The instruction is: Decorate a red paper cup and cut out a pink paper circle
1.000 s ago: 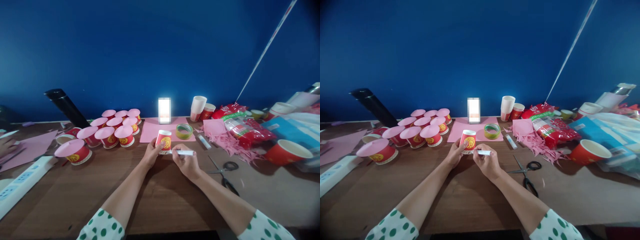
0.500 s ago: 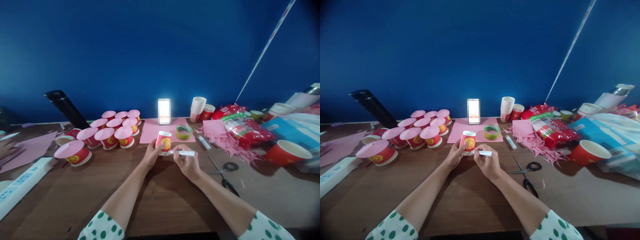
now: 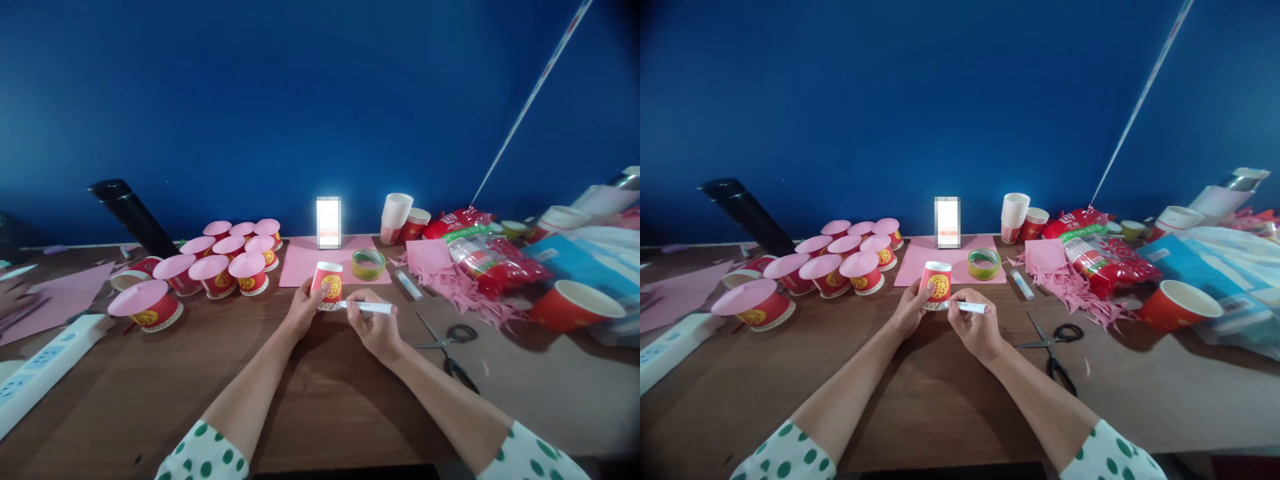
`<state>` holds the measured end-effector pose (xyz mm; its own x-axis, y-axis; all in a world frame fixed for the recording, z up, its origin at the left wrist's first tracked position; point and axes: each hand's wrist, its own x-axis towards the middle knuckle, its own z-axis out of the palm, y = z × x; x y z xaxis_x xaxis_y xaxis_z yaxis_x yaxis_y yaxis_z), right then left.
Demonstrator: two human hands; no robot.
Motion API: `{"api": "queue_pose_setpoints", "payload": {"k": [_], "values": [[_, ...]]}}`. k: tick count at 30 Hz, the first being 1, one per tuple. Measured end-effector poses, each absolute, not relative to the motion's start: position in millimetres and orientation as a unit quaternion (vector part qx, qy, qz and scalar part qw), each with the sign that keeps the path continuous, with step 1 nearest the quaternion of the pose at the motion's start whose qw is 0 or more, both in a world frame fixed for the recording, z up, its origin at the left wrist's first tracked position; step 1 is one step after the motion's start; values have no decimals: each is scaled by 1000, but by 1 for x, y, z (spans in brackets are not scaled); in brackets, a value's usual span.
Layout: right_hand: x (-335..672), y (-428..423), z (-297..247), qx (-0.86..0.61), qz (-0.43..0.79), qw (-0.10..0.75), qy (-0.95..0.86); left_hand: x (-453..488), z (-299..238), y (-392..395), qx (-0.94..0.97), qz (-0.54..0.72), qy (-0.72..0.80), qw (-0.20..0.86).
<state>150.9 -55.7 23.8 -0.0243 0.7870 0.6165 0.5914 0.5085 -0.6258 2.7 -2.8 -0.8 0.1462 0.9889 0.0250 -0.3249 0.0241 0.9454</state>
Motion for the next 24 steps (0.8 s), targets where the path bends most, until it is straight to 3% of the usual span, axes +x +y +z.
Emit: {"api": "queue_pose_setpoints", "payload": {"k": [24], "values": [[150,-53,21,-473,126,473,-732,3,0,-3,457,550,344,608]]}}
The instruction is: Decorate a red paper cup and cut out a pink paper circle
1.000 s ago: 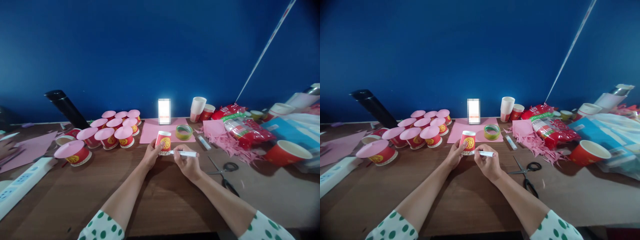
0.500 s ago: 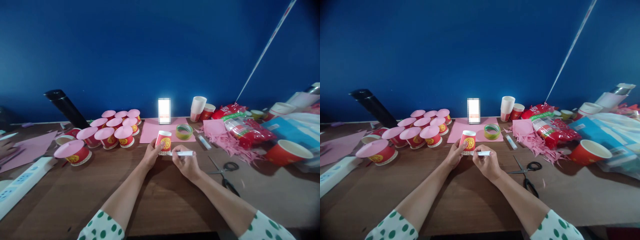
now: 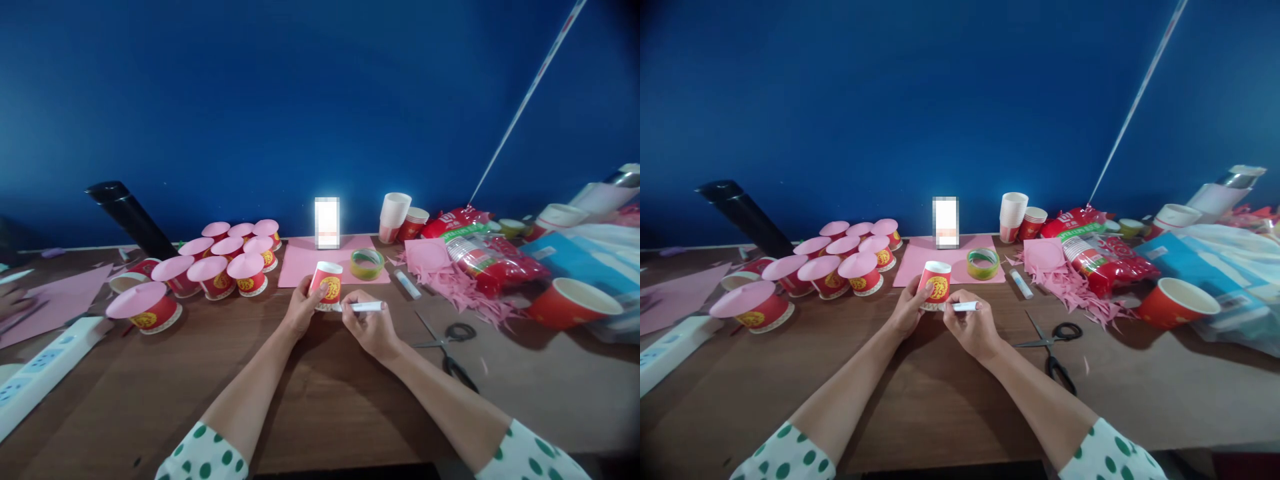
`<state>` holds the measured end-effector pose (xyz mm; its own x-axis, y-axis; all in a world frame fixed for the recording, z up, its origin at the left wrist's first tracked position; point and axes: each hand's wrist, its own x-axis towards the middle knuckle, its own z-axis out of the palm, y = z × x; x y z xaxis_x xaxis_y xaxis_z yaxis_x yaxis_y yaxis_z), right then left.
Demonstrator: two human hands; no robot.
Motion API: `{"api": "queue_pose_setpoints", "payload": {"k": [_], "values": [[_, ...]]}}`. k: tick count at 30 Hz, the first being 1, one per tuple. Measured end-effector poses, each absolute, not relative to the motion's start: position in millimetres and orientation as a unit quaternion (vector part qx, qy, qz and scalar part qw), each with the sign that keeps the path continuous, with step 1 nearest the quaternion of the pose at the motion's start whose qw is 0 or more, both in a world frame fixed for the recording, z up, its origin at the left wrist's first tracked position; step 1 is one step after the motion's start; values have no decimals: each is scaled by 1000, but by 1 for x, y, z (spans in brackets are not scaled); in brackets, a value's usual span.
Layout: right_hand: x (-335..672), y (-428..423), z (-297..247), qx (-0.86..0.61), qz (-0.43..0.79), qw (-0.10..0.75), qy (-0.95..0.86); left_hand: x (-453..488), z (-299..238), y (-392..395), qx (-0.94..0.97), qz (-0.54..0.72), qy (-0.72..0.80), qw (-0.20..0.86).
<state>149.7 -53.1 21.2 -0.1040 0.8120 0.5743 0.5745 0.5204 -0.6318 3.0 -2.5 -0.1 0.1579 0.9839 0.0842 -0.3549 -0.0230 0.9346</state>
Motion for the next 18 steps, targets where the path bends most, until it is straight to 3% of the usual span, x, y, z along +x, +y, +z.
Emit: {"api": "queue_pose_setpoints", "payload": {"k": [18], "values": [[152,-55,25,-489,114,489,-713,1,-3,-1,465,540,332,618]]}}
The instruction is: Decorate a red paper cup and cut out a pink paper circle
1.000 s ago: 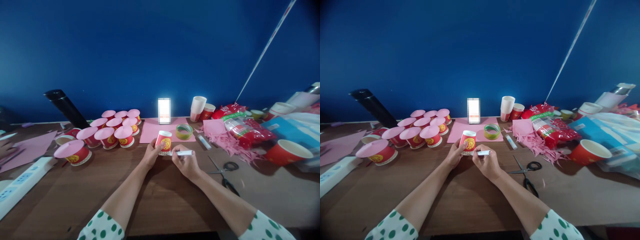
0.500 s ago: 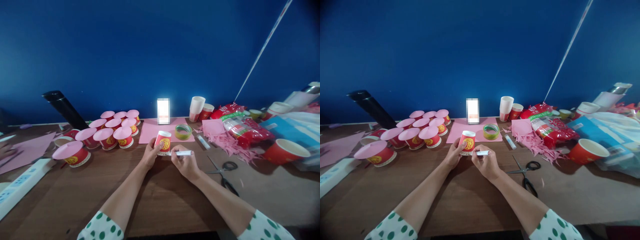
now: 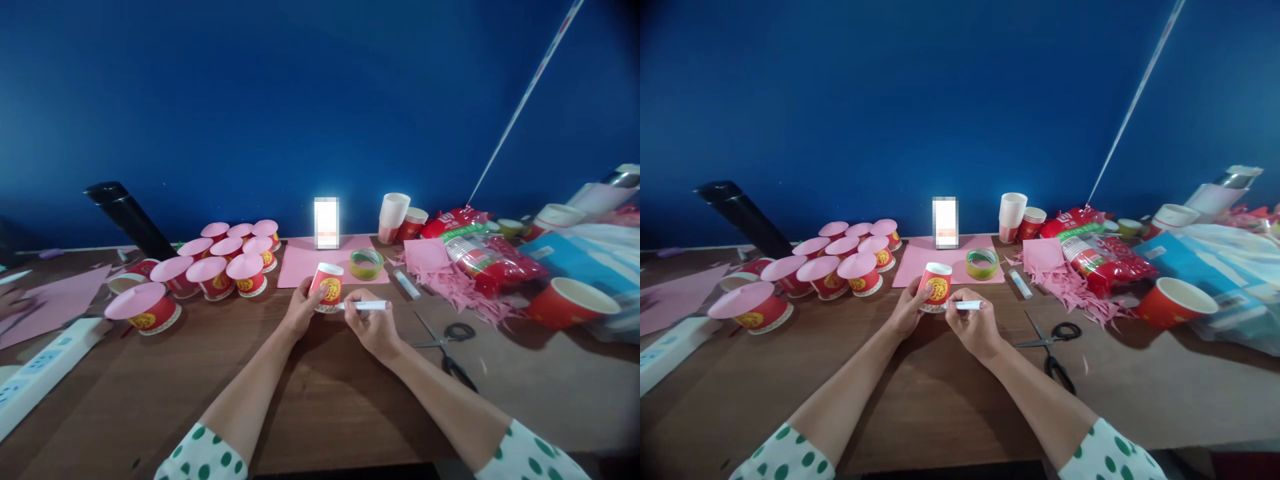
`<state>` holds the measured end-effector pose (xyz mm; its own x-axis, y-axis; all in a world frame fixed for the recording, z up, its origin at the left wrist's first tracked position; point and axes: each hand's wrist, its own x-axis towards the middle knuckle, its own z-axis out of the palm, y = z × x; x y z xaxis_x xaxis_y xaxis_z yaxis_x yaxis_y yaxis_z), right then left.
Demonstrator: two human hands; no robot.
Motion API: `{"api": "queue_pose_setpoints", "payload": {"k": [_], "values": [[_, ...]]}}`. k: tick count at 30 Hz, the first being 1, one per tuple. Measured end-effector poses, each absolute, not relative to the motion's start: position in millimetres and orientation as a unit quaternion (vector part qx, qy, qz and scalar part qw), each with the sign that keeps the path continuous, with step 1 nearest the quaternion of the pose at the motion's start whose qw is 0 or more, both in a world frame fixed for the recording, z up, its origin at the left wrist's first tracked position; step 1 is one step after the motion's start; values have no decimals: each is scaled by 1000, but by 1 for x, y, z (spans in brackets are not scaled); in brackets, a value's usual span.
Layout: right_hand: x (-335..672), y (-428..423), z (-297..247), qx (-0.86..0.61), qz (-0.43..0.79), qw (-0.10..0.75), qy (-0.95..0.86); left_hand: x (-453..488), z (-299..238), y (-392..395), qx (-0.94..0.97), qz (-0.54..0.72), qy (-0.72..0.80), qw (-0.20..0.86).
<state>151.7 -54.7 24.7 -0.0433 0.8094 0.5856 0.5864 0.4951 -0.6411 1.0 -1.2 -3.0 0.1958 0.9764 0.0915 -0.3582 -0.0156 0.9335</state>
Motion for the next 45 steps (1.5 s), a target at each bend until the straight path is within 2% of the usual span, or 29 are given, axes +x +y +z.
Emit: {"api": "queue_pose_setpoints", "payload": {"k": [13,27,32,45], "values": [[149,-54,24,-481,136,463,-733,1,1,-3,452,546,334,621],[150,-53,18,-450,76,465,-759,-1,-3,-1,445,527,345,637],[150,-54,20,-444,76,470,-759,-2,-2,-1,487,519,379,591],[150,-54,22,-468,88,467,-746,1,-3,-2,479,532,367,593]]}}
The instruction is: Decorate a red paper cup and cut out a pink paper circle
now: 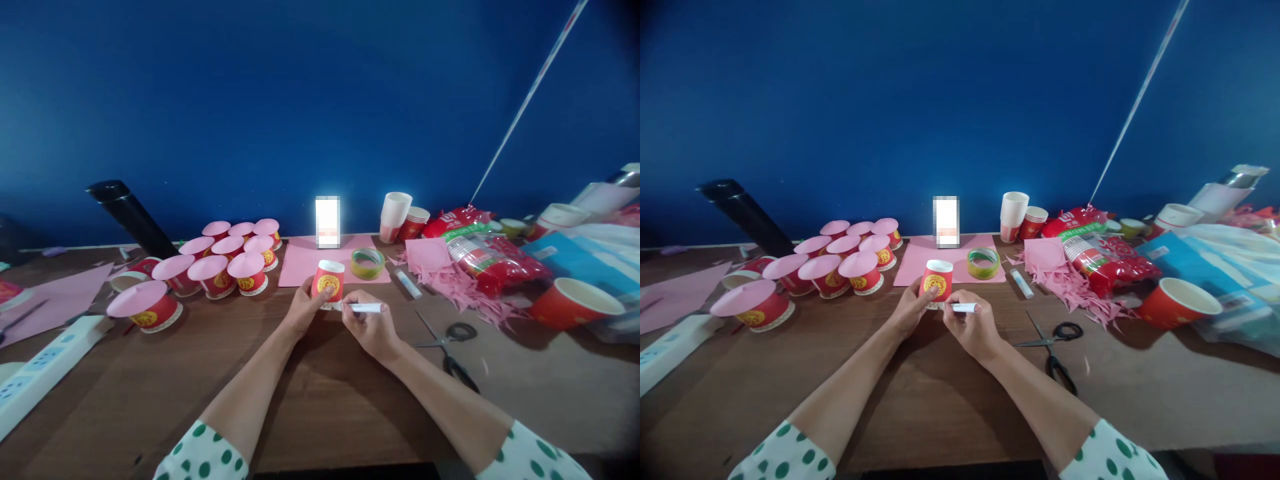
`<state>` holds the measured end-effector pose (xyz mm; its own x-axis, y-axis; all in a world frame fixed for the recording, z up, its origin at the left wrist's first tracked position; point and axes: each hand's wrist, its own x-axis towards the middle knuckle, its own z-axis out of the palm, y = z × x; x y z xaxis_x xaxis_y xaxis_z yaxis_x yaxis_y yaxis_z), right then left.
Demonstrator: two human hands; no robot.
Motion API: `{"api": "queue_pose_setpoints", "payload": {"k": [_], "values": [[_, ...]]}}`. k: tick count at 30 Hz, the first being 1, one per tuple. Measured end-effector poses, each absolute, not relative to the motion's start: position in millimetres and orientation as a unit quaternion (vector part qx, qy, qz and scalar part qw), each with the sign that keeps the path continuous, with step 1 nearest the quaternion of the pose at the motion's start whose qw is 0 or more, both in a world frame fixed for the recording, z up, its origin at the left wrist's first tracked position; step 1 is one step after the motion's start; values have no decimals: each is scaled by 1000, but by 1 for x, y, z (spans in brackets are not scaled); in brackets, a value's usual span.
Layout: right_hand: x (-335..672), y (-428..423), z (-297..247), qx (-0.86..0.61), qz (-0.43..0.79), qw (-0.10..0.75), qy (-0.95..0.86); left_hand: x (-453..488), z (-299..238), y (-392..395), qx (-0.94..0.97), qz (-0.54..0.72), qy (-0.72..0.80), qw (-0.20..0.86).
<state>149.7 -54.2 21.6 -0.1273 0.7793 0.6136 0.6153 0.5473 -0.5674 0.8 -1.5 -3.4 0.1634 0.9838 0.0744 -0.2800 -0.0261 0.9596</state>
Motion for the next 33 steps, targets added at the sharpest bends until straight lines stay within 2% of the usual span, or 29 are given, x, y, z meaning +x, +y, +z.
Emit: {"api": "queue_pose_setpoints", "payload": {"k": [33], "values": [[152,-55,26,-490,100,496,-710,3,-4,-4,476,522,382,595]]}}
